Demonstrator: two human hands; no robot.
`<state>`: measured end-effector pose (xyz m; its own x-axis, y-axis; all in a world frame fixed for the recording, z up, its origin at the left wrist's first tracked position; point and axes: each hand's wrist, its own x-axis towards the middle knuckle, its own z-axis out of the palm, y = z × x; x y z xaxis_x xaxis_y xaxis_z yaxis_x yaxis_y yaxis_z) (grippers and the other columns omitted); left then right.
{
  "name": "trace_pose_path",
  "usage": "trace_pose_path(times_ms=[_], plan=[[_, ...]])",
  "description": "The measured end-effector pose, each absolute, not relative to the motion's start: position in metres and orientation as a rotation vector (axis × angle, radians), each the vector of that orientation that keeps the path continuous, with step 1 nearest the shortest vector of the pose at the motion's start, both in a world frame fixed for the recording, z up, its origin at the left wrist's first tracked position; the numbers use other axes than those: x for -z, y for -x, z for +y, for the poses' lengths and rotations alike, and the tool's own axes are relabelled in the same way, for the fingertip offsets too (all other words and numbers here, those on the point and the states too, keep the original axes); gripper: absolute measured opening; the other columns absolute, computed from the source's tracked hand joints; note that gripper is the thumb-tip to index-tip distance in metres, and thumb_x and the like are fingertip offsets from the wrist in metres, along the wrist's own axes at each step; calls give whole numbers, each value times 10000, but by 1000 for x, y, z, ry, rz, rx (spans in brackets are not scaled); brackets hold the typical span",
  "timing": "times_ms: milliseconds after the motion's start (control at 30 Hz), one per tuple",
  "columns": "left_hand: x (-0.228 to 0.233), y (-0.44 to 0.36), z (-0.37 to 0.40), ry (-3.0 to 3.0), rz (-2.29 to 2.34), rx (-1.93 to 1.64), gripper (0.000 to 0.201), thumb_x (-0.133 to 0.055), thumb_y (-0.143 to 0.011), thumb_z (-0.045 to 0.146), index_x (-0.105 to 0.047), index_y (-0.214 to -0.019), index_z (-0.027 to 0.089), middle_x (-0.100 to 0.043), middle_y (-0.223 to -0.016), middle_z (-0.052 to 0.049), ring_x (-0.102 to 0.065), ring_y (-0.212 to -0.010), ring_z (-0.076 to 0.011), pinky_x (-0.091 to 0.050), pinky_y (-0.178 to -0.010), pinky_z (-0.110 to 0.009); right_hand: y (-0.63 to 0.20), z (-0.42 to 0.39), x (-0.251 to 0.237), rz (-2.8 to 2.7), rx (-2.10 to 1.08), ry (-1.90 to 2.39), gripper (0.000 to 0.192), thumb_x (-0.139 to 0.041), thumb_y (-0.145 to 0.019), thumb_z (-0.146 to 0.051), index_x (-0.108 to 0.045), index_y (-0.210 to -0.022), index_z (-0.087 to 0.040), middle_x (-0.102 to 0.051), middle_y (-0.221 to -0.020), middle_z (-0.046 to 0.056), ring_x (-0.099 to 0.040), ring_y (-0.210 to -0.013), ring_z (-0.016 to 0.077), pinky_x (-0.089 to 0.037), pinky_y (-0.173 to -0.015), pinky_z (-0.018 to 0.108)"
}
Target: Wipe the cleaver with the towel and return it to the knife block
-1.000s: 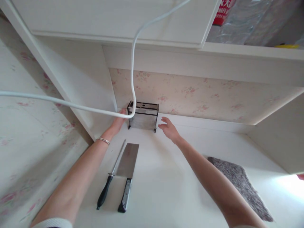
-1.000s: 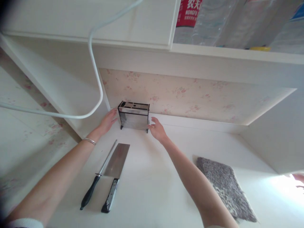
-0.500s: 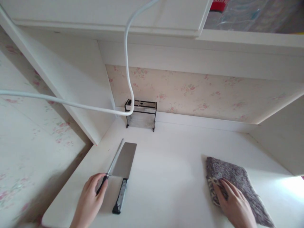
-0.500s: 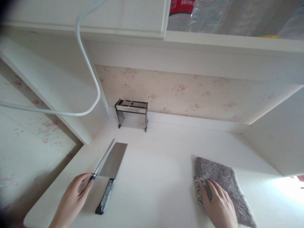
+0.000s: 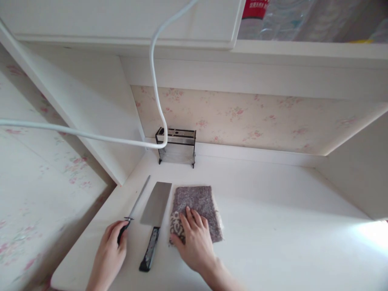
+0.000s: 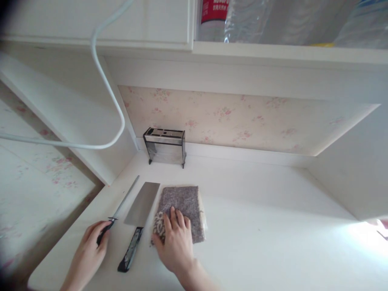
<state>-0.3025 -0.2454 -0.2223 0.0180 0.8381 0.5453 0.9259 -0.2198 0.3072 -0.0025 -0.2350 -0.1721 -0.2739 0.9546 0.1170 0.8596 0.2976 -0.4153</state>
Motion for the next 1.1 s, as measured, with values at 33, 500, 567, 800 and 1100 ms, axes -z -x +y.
trace_pose_path(times_ms=[33, 500, 567, 800, 1100], plan=[[219, 302, -247, 2131, -1849, 943, 255, -441, -898, 247, -535, -1111, 144, -589, -1048, -129, -597, -966, -252, -497, -873, -405, 12, -234, 171, -2231, -424, 1614, 614, -451, -879, -602, -495, -1365, -229, -409, -1476, 110, -379, -1321, 323, -302, -1046, 506], [218, 206, -277, 2232, -1800, 781, 304, -420, -939, 350, -530, -1145, 155, -618, -1078, -125, -621, -944, -231, -535, -769, -324, -3, -226, 159, -2249, -420, 1466, 532, -438, -909, -565, -459, -1384, -326, -369, -1505, 18, -303, -1381, 323, -144, -1116, 611], [222, 208, -274, 2208, -1797, 773, 305, -408, -945, 332, -530, -1157, 150, -608, -1089, -133, -617, -963, -238, -533, -780, -336, -20, -226, 167, -2246, -374, 1514, 511, -437, -912, -560, -491, -1364, -328, -356, -1510, 25, -273, -1397, 343, -92, -1119, 639], [225, 208, -263, 2146, -1728, 774, 302, -370, -961, 293, -539, -1161, 141, -578, -1087, -142, -605, -979, -247, -525, -793, -356, -31, -233, 190, -2223, -388, 1567, 521, -432, -923, -531, -449, -1404, -333, -258, -1546, -15, -229, -1422, 327, -266, -1124, 551], [221, 215, -263, 2141, -1780, 779, 294, -380, -951, 269, -542, -1161, 140, -562, -1080, -142, -585, -1006, -263, -491, -837, -394, -26, -228, 181, -2174, -503, 1519, 539, -466, -909, -534, -470, -1389, -289, -286, -1542, 37, -254, -1412, 330, -265, -1121, 572]])
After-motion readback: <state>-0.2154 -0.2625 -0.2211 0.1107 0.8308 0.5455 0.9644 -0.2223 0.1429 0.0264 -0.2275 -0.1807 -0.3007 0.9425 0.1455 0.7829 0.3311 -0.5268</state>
